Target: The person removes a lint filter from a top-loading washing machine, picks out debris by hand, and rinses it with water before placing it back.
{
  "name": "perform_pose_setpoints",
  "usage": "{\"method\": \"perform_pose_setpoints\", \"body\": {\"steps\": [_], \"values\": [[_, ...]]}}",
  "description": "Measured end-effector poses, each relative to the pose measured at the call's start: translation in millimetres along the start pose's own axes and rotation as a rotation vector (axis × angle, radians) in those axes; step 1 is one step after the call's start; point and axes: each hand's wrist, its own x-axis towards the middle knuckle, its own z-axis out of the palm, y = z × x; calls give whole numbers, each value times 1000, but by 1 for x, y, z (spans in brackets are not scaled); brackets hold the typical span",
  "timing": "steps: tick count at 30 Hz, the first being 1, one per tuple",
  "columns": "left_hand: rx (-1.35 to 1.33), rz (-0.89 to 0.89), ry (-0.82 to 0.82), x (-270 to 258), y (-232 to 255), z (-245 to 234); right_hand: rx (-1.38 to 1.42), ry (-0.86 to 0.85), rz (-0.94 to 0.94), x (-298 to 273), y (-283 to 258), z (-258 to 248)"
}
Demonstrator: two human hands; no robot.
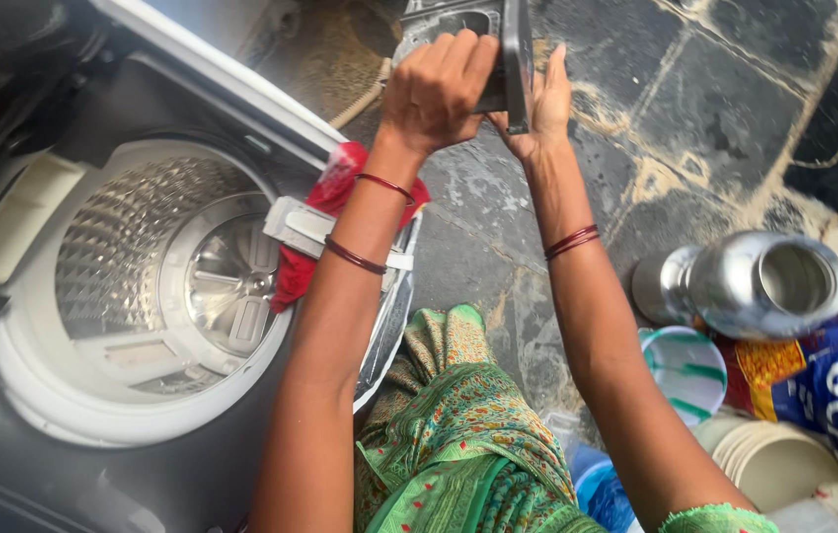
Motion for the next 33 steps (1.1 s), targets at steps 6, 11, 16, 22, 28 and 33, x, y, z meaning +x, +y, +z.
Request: {"method": "perform_pose_setpoints", "body": {"steps": [6,11,16,22,28,33], "values": [[-209,-56,69,1,35,14,181,-20,88,-55,-38,-26],[-280,-79,-83,-14,66,49,89,-148,26,-97,-56,-44],[-379,-228,-87,-40,79,71,-7,450,54,-118,-58,-120],[-391,-1112,-213,-71,90,98,-217,668,162,-131,-2,-205],[-323,-1383,-219,-111,110,153,-308,675,284,-137,47,-250],[-237,-1505,-193,-142,154,225,-522,650,326,-140,46,-295]]}}
